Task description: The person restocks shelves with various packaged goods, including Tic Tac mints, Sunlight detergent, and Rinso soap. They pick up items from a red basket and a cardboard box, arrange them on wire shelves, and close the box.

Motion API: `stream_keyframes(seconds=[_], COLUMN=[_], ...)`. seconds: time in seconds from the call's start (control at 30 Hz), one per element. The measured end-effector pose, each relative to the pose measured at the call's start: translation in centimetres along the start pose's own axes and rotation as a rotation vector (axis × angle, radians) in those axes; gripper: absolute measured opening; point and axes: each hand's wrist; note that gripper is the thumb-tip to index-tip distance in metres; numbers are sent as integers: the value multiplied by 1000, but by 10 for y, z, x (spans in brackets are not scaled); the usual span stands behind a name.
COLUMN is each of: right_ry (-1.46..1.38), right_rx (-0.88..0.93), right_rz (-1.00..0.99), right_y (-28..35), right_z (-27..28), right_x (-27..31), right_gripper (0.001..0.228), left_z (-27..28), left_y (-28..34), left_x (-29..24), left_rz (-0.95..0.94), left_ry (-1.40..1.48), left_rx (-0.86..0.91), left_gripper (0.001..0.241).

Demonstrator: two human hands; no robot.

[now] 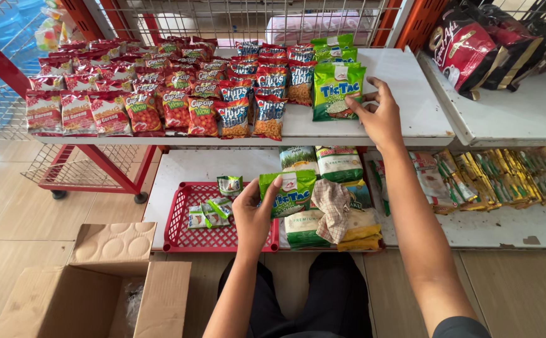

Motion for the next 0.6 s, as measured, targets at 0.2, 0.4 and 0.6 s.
stream_keyframes(seconds=[0.2, 0.4, 0.6], right_ry=[11, 40, 198], right_rx=[-7, -57, -289], right_rz=[-6, -2, 329], right_y=[3, 8, 20], right_z=[1, 1, -1], right_x=[-1, -3, 3], right_gripper=[59, 60, 49], left_z=[1, -3, -4], left_y=[1, -1, -3], left_x=[5, 2, -1], left_rz=[0, -6, -15], left_ry=[-79, -23, -7], left_rx=[-13, 0, 0], left_gripper=[42, 37, 36])
Point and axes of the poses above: each hand's wrist, its own y-axis away from the middle knuckle, its own z-axis out of the back of the hand, x = y × z, and after that the axes turned 5 degrees about y, right-handed
